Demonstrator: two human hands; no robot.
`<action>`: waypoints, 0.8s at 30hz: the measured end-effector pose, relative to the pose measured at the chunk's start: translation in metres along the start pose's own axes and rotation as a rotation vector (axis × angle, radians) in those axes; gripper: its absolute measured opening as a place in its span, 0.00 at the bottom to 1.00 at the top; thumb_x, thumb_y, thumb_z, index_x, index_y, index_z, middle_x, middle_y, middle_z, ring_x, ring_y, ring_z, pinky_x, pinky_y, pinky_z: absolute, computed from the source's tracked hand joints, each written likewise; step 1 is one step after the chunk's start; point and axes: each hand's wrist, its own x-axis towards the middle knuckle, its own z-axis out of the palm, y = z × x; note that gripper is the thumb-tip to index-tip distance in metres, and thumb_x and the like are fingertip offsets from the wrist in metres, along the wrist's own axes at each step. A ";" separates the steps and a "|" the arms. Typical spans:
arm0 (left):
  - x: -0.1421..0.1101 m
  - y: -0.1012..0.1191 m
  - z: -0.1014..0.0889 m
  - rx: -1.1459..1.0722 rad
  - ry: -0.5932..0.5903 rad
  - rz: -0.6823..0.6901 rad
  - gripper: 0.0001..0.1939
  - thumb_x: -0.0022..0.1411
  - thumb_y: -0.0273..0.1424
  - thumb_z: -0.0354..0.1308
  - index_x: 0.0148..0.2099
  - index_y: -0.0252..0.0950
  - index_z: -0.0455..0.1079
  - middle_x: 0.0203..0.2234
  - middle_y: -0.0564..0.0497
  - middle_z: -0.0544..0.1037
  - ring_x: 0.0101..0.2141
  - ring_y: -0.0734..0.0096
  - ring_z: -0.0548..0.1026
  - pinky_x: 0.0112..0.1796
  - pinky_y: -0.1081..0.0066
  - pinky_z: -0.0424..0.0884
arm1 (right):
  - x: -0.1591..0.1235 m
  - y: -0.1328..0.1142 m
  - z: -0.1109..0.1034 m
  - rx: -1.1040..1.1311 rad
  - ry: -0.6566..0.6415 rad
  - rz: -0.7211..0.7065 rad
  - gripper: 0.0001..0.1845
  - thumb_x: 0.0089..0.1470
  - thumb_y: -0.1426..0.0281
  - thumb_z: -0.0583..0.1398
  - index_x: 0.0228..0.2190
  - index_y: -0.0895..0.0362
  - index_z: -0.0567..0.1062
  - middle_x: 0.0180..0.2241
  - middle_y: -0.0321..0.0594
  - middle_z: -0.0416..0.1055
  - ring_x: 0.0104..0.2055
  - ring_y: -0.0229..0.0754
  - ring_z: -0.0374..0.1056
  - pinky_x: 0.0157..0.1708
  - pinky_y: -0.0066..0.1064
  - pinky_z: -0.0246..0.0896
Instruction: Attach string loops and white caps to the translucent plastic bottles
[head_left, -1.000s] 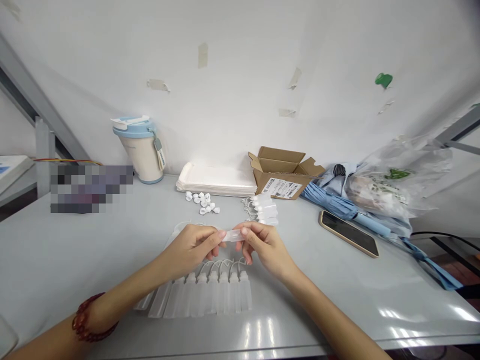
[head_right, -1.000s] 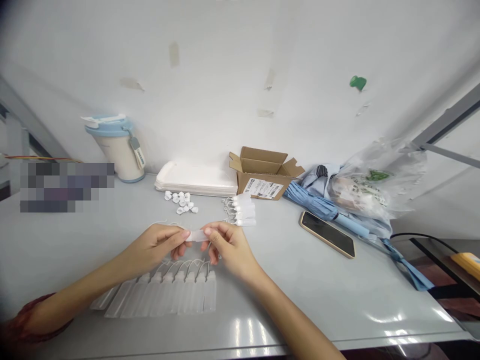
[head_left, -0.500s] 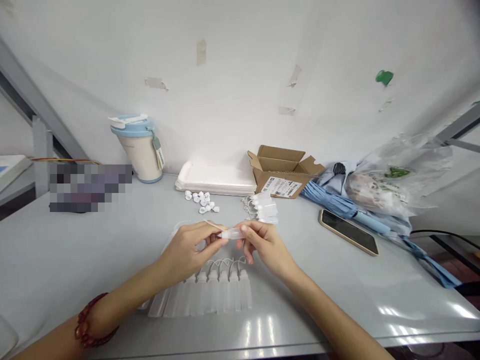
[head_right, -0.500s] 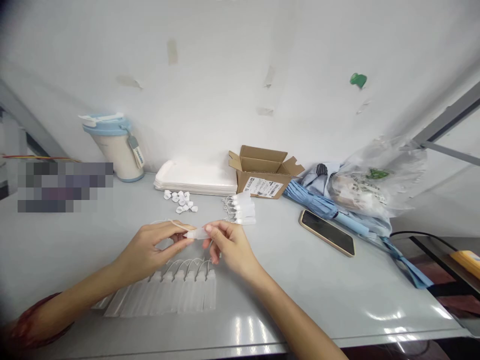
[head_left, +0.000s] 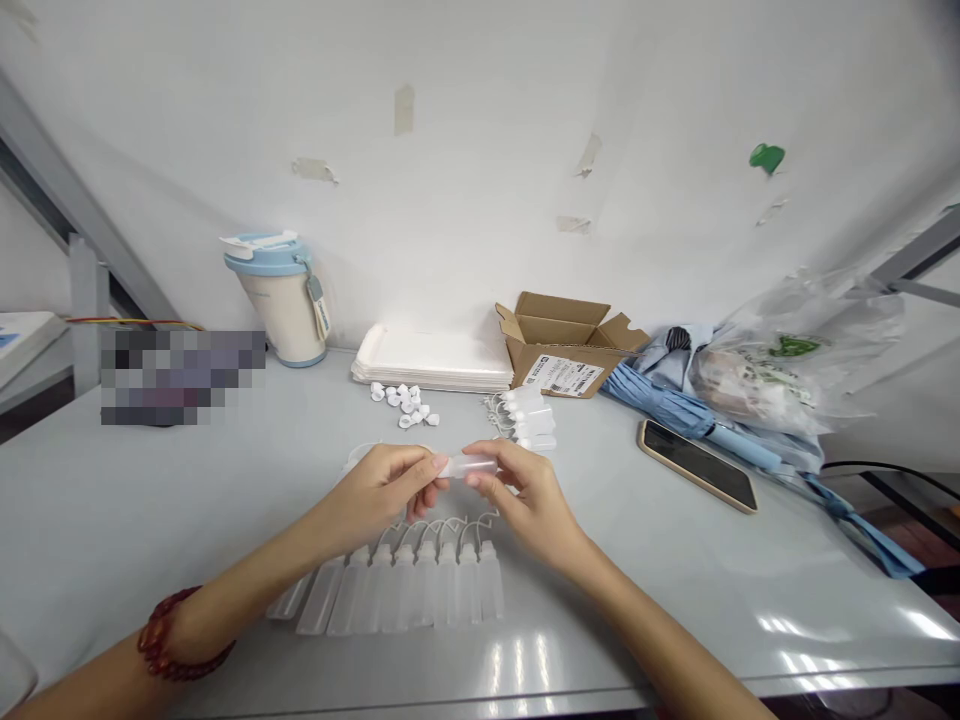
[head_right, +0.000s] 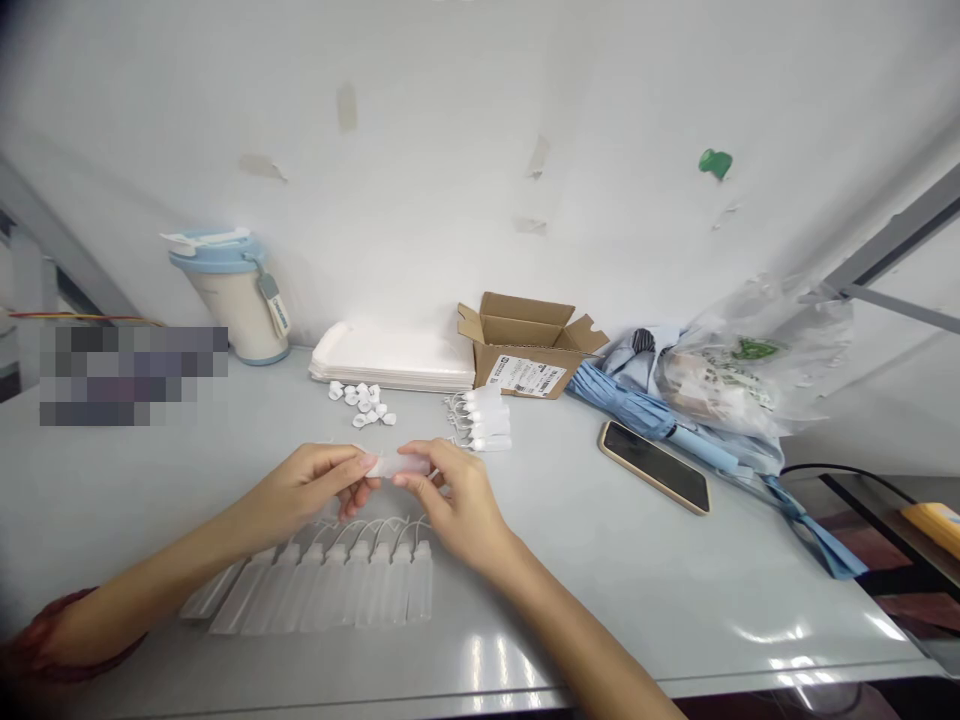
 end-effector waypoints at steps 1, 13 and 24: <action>0.000 0.000 0.000 -0.030 -0.010 -0.009 0.22 0.63 0.44 0.48 0.24 0.34 0.67 0.20 0.54 0.70 0.21 0.74 0.68 0.24 0.74 0.67 | -0.001 0.000 0.000 -0.085 0.022 -0.069 0.11 0.55 0.66 0.58 0.40 0.57 0.74 0.31 0.40 0.72 0.30 0.38 0.65 0.28 0.29 0.59; -0.006 0.004 0.007 0.433 0.153 0.402 0.12 0.64 0.32 0.50 0.29 0.34 0.67 0.20 0.55 0.68 0.22 0.75 0.65 0.25 0.75 0.62 | 0.000 -0.004 -0.003 0.009 -0.040 0.058 0.15 0.59 0.63 0.52 0.30 0.59 0.73 0.19 0.31 0.58 0.21 0.32 0.54 0.22 0.26 0.48; -0.006 -0.002 0.006 0.482 0.240 0.566 0.05 0.62 0.27 0.53 0.37 0.35 0.70 0.28 0.52 0.76 0.28 0.74 0.72 0.32 0.74 0.68 | 0.002 -0.001 -0.002 0.207 -0.064 0.156 0.17 0.57 0.58 0.54 0.31 0.60 0.73 0.20 0.32 0.57 0.19 0.32 0.56 0.20 0.26 0.52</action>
